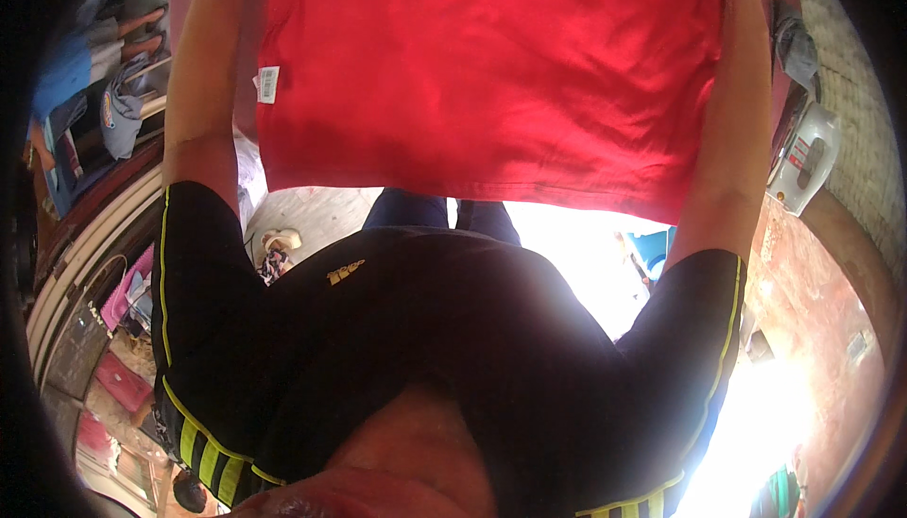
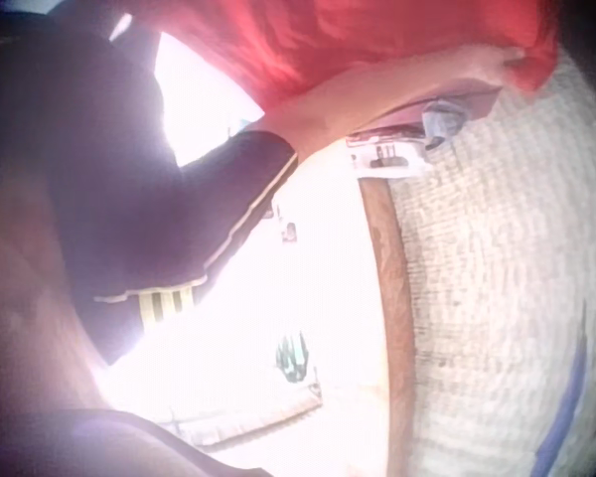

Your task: The person lays a red t-shirt on a table and uses a small blade to cut off the attached tags. They carefully maneuver the blade around the fabric to remove the tags from the collar and side seams.

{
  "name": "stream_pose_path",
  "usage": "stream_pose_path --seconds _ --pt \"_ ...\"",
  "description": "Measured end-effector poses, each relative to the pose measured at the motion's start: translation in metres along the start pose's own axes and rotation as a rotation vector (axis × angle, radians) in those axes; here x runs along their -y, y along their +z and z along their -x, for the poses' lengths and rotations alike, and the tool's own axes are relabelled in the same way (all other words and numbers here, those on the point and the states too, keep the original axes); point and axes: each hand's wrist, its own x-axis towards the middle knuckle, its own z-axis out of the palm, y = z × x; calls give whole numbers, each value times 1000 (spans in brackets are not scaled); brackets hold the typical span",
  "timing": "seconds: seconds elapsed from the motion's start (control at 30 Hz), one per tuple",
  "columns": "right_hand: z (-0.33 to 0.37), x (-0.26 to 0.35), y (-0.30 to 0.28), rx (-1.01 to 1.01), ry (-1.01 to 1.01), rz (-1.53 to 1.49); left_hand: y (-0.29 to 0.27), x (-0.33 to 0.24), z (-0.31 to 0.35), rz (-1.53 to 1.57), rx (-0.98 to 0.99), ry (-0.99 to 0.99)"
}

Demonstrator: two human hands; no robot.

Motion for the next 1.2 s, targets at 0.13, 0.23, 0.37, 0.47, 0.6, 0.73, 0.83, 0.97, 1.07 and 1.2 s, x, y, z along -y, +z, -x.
stream_pose_path --seconds 0.13,0.23,0.37,0.47,0.6,0.73,0.83,0.97,1.07,1.2 --pt "2 -10 -26 75 39 78 -21 -8 21 99 143 -138" --pt "11 0 -66 266 182 365 -37 -6 58 182 215 -240" --pt "77 38 -75 307 130 573 -58 -45 144 379 290 -249" --pt "116 25 -109 286 -155 710 -51 -53 195 -259 211 -15" --pt "143 34 -120 299 -184 776 -56 -57 210 -326 23 97" --pt "125 25 -182 128 -366 948 -43 -91 219 -829 132 269" --pt "113 -23 -222 21 -434 1192 -11 -123 249 -788 339 284" --pt "129 -25 -180 61 80 1237 -6 -113 276 -895 307 243" --pt "131 -13 -179 57 53 1083 -6 -108 276 -835 260 258" --pt "148 6 -195 110 -289 1039 -27 -103 273 -748 255 212"
